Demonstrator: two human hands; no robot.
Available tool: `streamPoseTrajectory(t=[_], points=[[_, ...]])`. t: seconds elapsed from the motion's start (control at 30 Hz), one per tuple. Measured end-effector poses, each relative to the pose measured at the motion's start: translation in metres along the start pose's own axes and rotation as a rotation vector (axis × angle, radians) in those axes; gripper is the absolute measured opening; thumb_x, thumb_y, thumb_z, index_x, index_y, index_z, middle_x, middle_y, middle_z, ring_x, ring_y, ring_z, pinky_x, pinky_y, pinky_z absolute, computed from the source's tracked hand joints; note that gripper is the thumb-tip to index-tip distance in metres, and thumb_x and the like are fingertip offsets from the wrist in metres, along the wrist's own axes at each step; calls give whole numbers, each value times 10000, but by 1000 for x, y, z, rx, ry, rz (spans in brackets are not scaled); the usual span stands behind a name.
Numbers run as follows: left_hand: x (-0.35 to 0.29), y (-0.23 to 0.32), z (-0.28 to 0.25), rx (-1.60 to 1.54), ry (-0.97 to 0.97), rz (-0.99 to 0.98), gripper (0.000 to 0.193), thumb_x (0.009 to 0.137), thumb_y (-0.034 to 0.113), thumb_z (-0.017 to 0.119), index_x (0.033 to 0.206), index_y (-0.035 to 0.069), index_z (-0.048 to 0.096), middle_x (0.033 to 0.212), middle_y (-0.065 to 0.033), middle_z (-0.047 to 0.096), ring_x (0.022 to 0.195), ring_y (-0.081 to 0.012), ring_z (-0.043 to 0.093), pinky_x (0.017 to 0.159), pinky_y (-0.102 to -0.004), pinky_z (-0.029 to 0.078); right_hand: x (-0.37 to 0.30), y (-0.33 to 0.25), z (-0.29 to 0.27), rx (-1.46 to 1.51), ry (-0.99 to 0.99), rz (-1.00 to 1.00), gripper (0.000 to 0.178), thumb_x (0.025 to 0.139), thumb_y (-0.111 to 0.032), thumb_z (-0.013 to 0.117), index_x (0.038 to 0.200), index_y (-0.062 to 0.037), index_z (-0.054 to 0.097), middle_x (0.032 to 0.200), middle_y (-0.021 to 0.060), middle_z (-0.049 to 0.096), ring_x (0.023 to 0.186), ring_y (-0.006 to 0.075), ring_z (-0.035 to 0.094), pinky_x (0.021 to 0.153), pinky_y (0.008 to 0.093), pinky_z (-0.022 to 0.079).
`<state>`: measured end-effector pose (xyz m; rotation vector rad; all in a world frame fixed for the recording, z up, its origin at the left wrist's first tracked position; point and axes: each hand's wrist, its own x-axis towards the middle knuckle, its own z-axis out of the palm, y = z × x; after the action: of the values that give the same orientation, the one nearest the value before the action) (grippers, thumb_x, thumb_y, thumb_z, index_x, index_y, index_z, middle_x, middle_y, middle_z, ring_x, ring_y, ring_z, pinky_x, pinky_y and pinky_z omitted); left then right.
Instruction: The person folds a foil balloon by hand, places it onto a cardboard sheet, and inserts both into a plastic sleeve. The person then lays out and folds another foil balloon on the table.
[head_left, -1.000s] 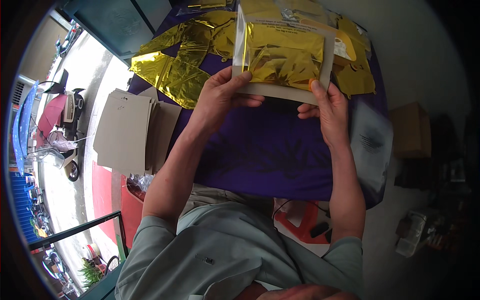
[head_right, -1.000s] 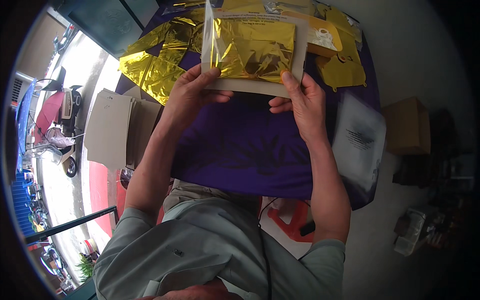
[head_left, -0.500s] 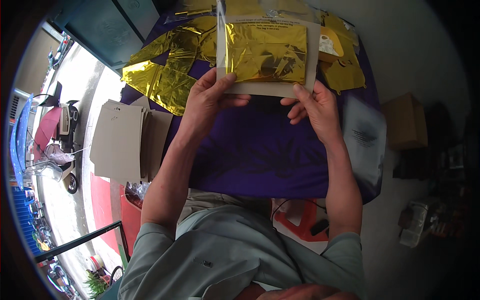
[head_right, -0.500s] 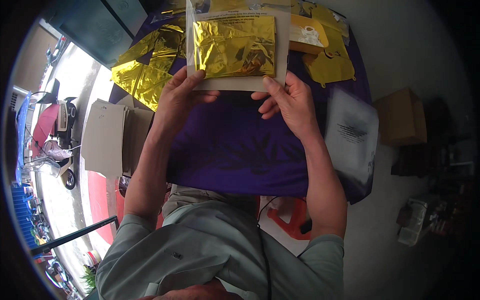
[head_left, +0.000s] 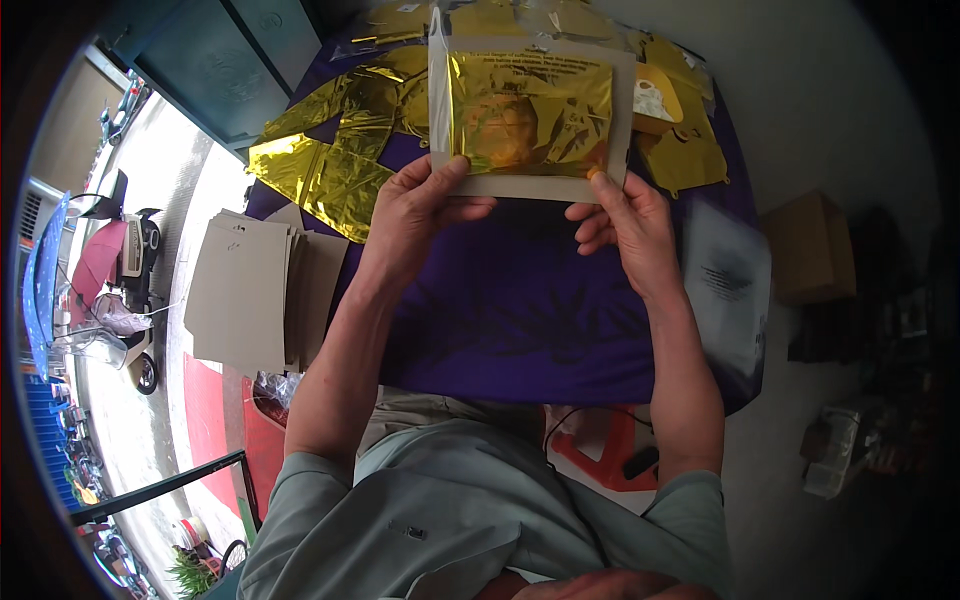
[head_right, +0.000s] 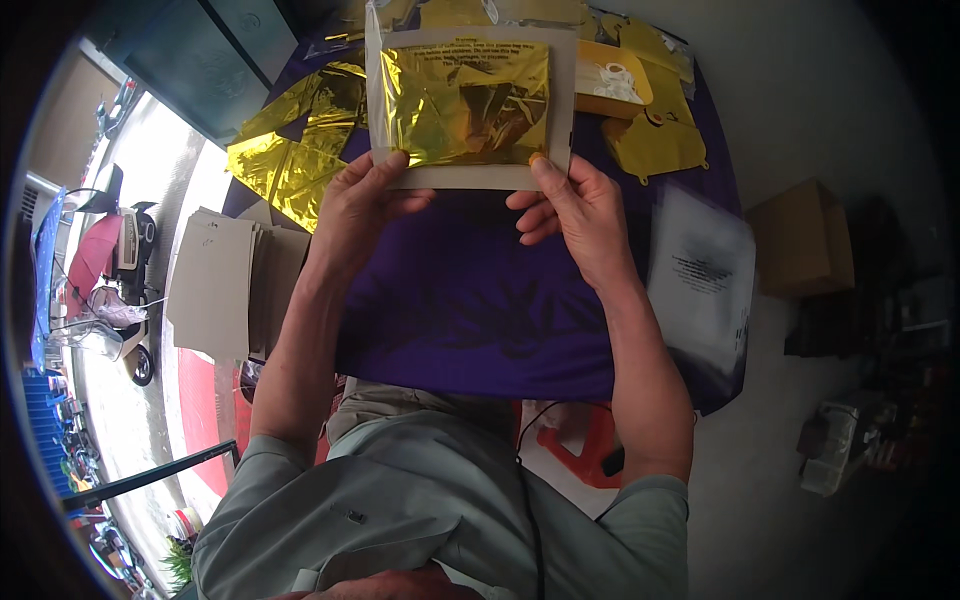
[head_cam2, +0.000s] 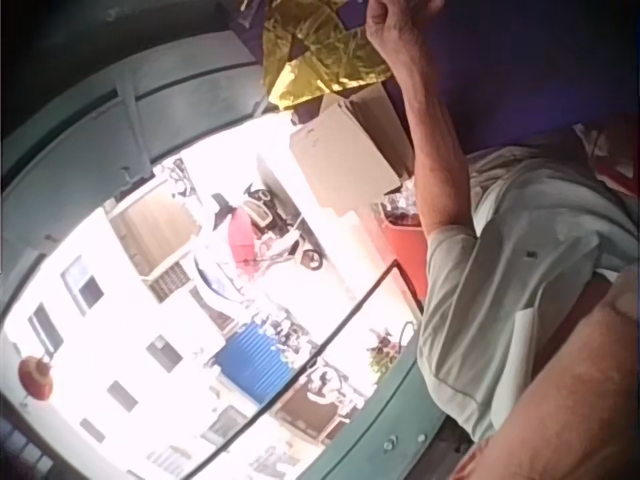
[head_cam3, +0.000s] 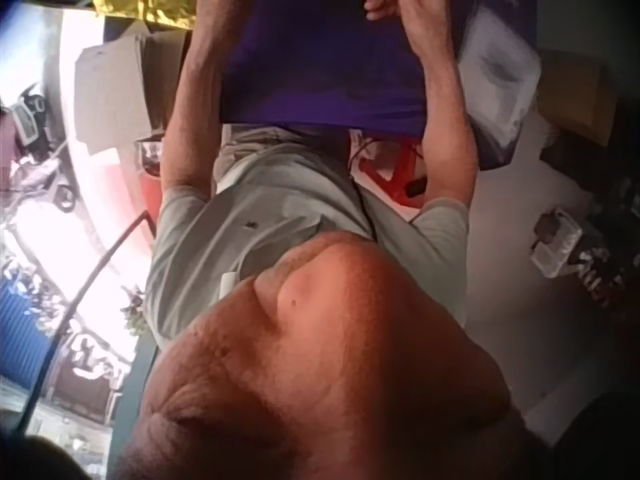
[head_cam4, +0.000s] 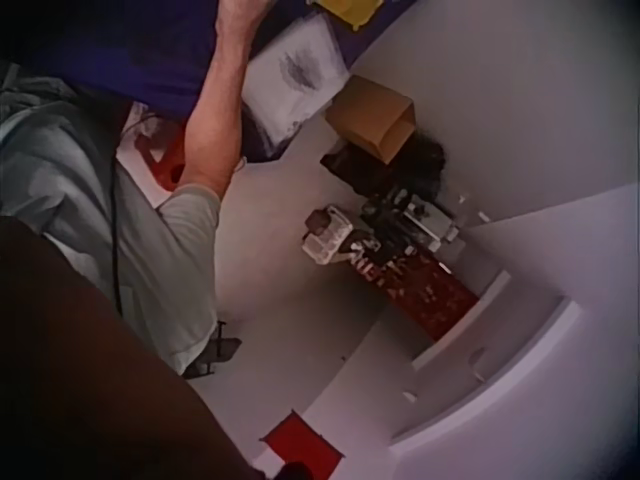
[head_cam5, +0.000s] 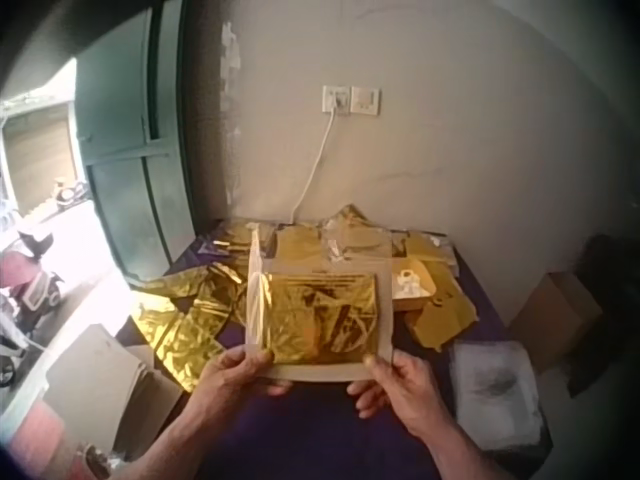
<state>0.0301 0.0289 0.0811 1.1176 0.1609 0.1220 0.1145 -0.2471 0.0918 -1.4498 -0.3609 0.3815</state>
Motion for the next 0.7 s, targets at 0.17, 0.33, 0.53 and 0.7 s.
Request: streamPoseTrajectory(t=[0.17, 0.33, 0.53, 0.7], points=[[3, -5, -5, -70, 14, -34, 288, 1128, 236, 712, 1249, -26, 707, 1070, -140, 811, 889, -216, 834, 858, -295, 699, -3, 4, 10, -49, 75, -13, 367, 1156, -396, 660, 1162, -39, 741, 857, 79, 772, 662, 94, 721, 564, 250, 626], [4, -4, 0, -104, -1, 4, 272, 1125, 217, 714, 1271, -12, 700, 1140, -134, 803, 934, -215, 830, 886, -314, 703, -2, 14, 13, -150, 126, -84, 397, 1153, -416, 664, 1101, -32, 754, 806, 48, 738, 645, 81, 694, 551, 249, 605], [6, -6, -4, -71, 13, 28, 224, 1113, 169, 725, 1247, -11, 718, 1150, -105, 787, 935, -179, 807, 892, -309, 706, -1, 12, 10, -201, 126, -34, 391, 1150, -410, 671, 1083, -34, 756, 815, 47, 735, 676, 88, 709, 580, 256, 619], [5, -13, -1, -29, 45, -17, 230, 1113, 179, 723, 1247, -8, 713, 1084, -94, 789, 858, -165, 796, 856, -276, 688, 3, 23, -2, -14, 102, 25, 356, 1143, -383, 685, 1146, -31, 733, 906, 73, 775, 765, 110, 757, 658, 277, 662]])
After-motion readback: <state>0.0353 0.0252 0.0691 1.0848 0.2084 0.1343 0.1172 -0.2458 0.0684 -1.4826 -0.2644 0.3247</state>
